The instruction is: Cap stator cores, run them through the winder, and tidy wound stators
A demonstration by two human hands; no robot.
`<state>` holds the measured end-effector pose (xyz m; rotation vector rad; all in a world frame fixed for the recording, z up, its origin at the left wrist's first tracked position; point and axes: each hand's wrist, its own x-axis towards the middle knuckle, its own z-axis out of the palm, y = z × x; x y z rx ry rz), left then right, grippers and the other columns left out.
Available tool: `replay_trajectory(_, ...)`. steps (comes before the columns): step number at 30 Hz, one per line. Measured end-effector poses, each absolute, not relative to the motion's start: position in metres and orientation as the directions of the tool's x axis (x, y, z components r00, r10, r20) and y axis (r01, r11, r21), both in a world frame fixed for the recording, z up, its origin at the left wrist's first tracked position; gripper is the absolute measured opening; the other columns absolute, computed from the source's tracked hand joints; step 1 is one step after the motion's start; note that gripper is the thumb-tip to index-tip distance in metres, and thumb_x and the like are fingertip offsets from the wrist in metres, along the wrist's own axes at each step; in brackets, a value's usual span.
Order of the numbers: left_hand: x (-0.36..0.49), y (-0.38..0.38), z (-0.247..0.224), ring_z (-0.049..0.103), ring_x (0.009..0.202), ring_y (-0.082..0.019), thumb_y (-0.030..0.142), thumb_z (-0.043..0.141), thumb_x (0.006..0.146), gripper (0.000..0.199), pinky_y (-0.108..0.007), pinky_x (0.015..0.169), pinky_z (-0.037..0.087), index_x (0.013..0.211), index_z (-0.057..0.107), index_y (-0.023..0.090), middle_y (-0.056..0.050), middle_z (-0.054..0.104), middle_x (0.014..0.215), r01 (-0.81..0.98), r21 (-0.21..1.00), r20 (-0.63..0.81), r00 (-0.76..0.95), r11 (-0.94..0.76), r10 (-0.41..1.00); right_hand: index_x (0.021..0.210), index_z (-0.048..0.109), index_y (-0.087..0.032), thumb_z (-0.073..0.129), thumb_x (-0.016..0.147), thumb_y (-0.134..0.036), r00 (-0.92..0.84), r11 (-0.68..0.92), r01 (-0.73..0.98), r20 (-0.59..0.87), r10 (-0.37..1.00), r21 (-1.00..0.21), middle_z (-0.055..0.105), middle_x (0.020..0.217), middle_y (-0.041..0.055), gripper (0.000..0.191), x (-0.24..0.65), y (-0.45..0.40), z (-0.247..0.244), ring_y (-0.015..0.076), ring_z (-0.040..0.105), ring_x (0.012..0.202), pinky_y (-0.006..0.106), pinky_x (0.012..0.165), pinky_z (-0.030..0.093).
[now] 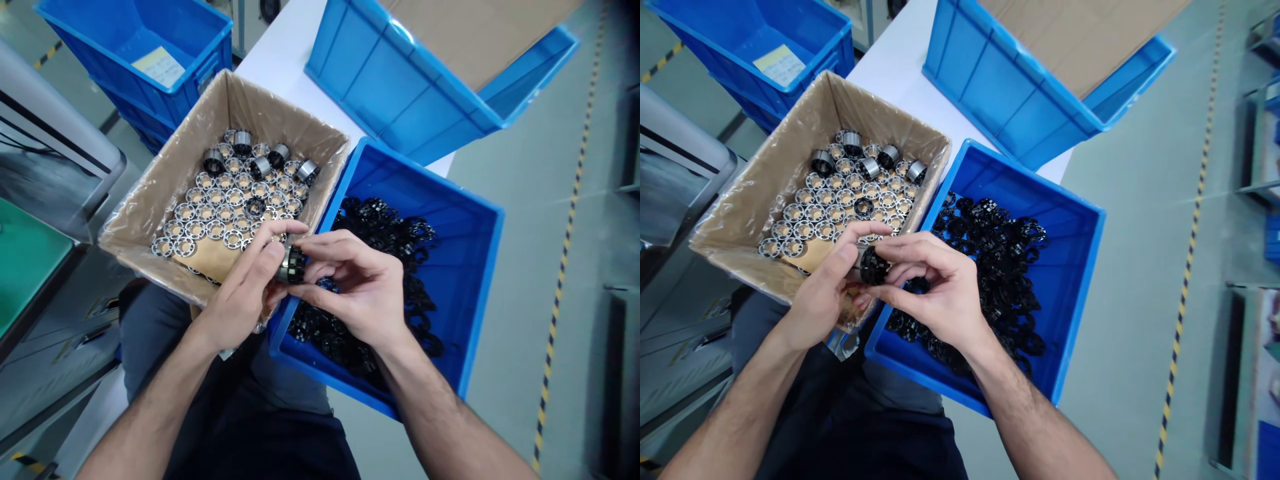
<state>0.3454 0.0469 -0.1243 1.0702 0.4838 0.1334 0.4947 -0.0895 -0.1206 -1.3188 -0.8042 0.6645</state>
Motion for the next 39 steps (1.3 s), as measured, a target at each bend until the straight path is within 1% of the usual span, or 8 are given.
replay_trajectory(7,0.347,0.046,-0.121,0.049,0.063,-0.013,0.071,0.056,0.119,0.05,-0.027,0.055,0.043,0.152,0.064,0.034,-0.001,0.065,0.096,0.133,0.918,-0.26,0.913,0.375,0.314,0.109,0.095,-0.033,0.11,0.077,-0.012,0.581,0.135,0.106,0.172,0.795,-0.985,0.08,0.116,0.0021,0.042,0.491,-0.091,-0.122,0.0113,0.077,0.071,0.029,0.067,0.074)
replay_trajectory(12,0.339,0.072,-0.106,0.068,0.1,-0.022,0.058,0.074,0.114,0.04,-0.034,0.088,0.057,0.14,0.069,0.027,-0.005,0.072,0.119,0.14,0.981,-0.071,0.901,-0.134,0.428,0.121,0.091,-0.033,0.111,0.081,-0.029,0.597,0.038,0.165,0.13,0.792,-0.986,0.078,0.115,0.0021,0.045,0.492,-0.087,-0.124,0.0135,0.07,0.075,0.031,0.068,0.07)
replay_trajectory(16,0.324,0.108,-0.105,0.069,0.103,-0.027,0.052,0.055,0.12,0.029,-0.041,0.094,0.054,0.126,0.064,0.026,-0.007,0.073,0.117,0.437,0.698,-0.2,0.88,-0.567,0.431,0.137,0.085,-0.031,0.102,0.092,-0.032,0.58,-0.058,0.228,0.088,0.81,-0.972,0.077,0.115,0.0008,0.048,0.5,-0.088,-0.127,0.0118,0.068,0.075,0.031,0.072,0.068)
replay_trajectory(21,0.313,0.114,-0.112,0.071,0.109,-0.039,0.056,0.049,0.118,0.04,-0.058,0.104,0.058,0.12,0.072,0.022,-0.014,0.072,0.11,0.492,0.403,-0.331,0.864,-0.771,0.379,0.13,0.086,-0.027,0.087,0.103,-0.023,0.437,-0.081,0.492,0.166,0.884,-0.867,0.076,0.109,0.0031,0.028,0.502,-0.089,-0.133,0.0164,0.07,0.086,0.032,0.072,0.062)
replay_trajectory(27,0.263,0.038,-0.069,0.065,0.15,-0.037,0.046,0.055,0.121,0.036,-0.061,0.13,0.053,0.15,0.068,0.029,-0.014,0.071,0.155,0.457,0.617,-0.036,0.829,-0.641,0.557,0.129,0.085,-0.022,0.083,0.107,-0.032,0.372,-0.066,0.533,0.164,0.914,-0.843,0.078,0.11,0.0064,0.024,0.501,-0.088,-0.132,0.0179,0.07,0.086,0.033,0.073,0.059)
replay_trajectory(30,0.206,-0.018,-0.067,0.065,0.158,-0.034,0.047,0.058,0.12,0.035,-0.055,0.132,0.057,0.152,0.069,0.036,-0.011,0.067,0.166,0.503,0.738,-0.173,0.785,-0.449,0.595,0.122,0.085,-0.023,0.083,0.104,-0.046,0.403,-0.13,0.524,0.11,0.908,-0.842,0.079,0.106,0.0063,0.029,0.499,-0.086,-0.133,0.0197,0.073,0.085,0.035,0.073,0.059)
replay_trajectory(34,0.125,-0.083,-0.085,0.07,0.155,-0.033,0.052,0.057,0.12,0.036,-0.053,0.131,0.061,0.15,0.072,0.041,-0.008,0.069,0.166,0.672,0.718,-0.416,0.623,-0.181,0.662,0.097,0.075,-0.025,0.075,0.102,-0.072,0.469,-0.194,0.526,0.092,0.878,-0.828,0.083,0.098,0.0081,0.048,0.495,-0.085,-0.138,0.0238,0.075,0.082,0.039,0.075,0.061)
replay_trajectory(39,0.037,-0.137,-0.077,0.076,0.145,-0.034,0.055,0.059,0.116,0.037,-0.054,0.128,0.062,0.14,0.08,0.036,-0.01,0.078,0.154,0.736,0.677,-0.366,0.311,0.021,0.877,0.081,0.065,-0.031,0.065,0.09,-0.096,0.497,-0.213,0.542,0.105,0.861,-0.813,0.088,0.1,0.0152,0.065,0.484,-0.083,-0.129,0.0357,0.08,0.086,0.051,0.081,0.064)
